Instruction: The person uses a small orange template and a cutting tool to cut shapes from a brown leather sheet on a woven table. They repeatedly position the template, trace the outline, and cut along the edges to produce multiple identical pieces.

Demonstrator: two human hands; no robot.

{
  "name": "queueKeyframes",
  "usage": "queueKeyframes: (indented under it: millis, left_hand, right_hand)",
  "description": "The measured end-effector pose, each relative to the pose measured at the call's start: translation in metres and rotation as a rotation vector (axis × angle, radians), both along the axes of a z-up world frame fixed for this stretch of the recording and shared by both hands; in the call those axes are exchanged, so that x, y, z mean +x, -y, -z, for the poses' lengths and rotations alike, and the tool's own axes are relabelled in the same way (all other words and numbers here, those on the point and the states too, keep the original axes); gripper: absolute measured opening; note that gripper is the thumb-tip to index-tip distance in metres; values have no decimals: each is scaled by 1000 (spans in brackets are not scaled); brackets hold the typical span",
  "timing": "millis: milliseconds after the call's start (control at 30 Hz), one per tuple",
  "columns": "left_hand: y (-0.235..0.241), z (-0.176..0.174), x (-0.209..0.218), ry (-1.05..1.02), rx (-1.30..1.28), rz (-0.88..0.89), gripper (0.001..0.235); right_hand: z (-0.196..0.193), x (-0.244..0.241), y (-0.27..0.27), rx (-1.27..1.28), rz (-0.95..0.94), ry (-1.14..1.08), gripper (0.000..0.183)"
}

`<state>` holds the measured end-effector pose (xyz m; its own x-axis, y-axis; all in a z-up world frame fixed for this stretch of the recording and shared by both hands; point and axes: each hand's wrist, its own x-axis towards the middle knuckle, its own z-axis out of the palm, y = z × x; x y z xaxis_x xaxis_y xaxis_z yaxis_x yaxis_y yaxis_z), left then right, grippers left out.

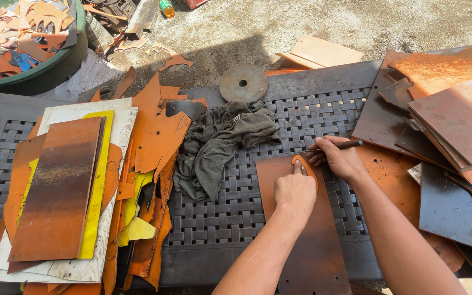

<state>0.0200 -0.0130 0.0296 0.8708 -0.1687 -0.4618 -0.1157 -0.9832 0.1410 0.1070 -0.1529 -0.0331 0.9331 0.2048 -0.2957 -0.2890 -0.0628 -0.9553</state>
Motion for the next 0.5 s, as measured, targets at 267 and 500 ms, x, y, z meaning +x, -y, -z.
queueKeyframes:
  millis: [267,500]
  left_hand:
    - [-4,-16,1,-20,27,28,53]
    - [-4,-14,1,-15,23,20,61]
  right_hand:
    - [2,3,3,-27,-9,-28,37]
    - [5,1,5,-29,-45,8,37]
